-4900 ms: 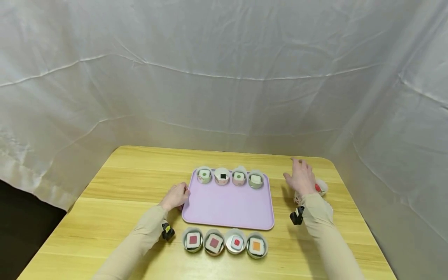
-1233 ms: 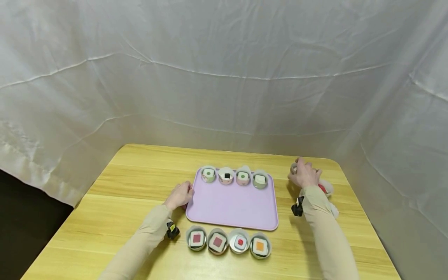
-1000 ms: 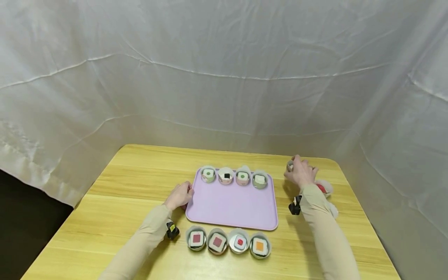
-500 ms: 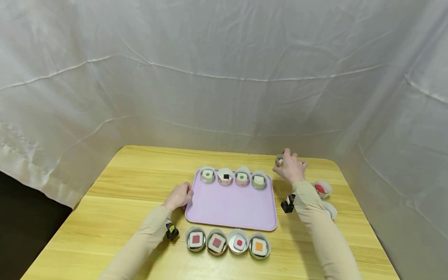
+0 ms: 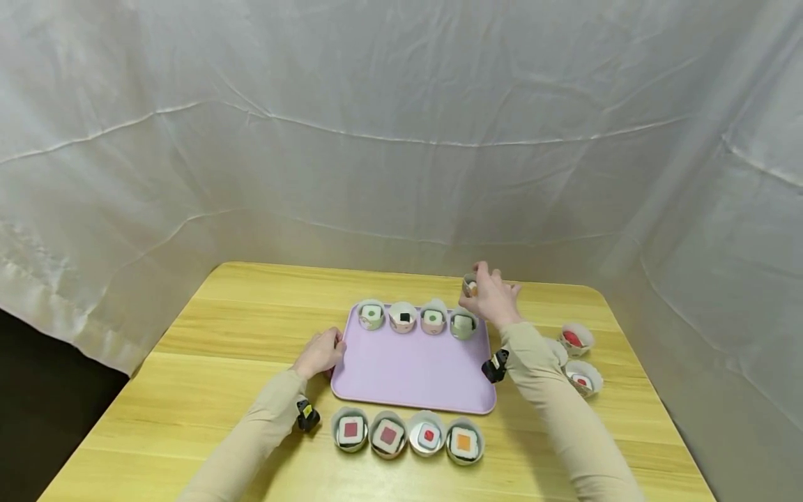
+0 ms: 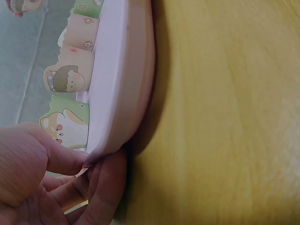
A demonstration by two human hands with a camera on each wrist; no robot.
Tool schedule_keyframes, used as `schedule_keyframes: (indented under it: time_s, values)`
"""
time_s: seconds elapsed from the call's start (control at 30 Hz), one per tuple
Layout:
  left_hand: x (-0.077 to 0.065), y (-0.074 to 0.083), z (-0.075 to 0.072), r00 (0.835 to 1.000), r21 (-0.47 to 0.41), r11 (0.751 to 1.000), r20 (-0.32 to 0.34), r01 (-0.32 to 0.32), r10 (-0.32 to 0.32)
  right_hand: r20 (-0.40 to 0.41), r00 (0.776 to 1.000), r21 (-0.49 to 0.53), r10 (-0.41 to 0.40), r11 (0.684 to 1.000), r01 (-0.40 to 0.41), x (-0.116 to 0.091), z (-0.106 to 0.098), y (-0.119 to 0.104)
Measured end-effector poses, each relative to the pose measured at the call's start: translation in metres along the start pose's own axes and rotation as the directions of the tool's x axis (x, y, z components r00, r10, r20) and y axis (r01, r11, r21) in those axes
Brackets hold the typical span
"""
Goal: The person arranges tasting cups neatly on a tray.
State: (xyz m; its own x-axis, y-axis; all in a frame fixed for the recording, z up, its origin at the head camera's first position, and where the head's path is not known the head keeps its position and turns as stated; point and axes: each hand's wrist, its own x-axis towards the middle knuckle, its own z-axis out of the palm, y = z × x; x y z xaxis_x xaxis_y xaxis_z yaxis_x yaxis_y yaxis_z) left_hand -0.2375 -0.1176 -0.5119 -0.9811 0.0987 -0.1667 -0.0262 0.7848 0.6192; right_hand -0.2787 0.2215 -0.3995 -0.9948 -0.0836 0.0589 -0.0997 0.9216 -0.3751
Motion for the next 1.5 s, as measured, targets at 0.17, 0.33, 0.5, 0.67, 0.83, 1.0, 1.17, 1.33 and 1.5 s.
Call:
schedule_keyframes:
  time_s: [0.17, 0.33, 0.5, 0.67, 0.83, 1.0, 1.17, 1.33, 1.5]
  values:
    - [0.000, 0.001, -0.001, 1.000, 0.017, 1.000, -0.005, -0.008, 0.008, 0.001, 0.999, 0.004, -0.046, 0.999, 0.046, 0.000, 0.009, -0.018]
    - [0.000, 0.002, -0.002, 1.000, 0.038, 0.999, -0.016, -0.021, 0.021, 0.000, 0.996, 0.016, -0.087, 0.996, 0.087, -0.001, 0.019, -0.034]
    - [-0.001, 0.002, -0.003, 0.999, 0.041, 0.999, -0.023, -0.032, 0.033, 0.013, 0.993, 0.039, -0.120, 0.992, 0.120, -0.002, 0.028, -0.052]
    - [-0.001, 0.001, -0.004, 0.999, 0.036, 0.999, -0.023, -0.033, 0.034, 0.037, 0.989, 0.052, -0.143, 0.989, 0.141, -0.002, 0.036, -0.072]
    - [-0.002, 0.001, -0.004, 0.999, 0.029, 0.999, -0.022, -0.033, 0.034, 0.065, 0.987, 0.055, -0.150, 0.988, 0.146, -0.003, 0.046, -0.090]
    - [-0.003, 0.001, -0.004, 0.999, 0.038, 0.999, -0.029, -0.039, 0.040, 0.084, 0.983, 0.046, -0.162, 0.986, 0.159, -0.004, 0.057, -0.104]
    - [-0.003, 0.001, -0.005, 1.000, 0.022, 1.000, -0.024, -0.019, 0.020, 0.090, 0.979, 0.027, -0.181, 0.983, 0.179, -0.007, 0.067, -0.118]
    - [-0.003, 0.002, -0.005, 1.000, 0.022, 1.000, -0.016, -0.012, 0.012, 0.089, 0.977, 0.040, -0.196, 0.980, 0.193, -0.009, 0.078, -0.126]
    - [-0.003, 0.001, -0.004, 0.999, 0.040, 0.999, -0.031, -0.026, 0.028, 0.094, 0.971, 0.029, -0.221, 0.975, 0.219, -0.012, 0.086, -0.133]
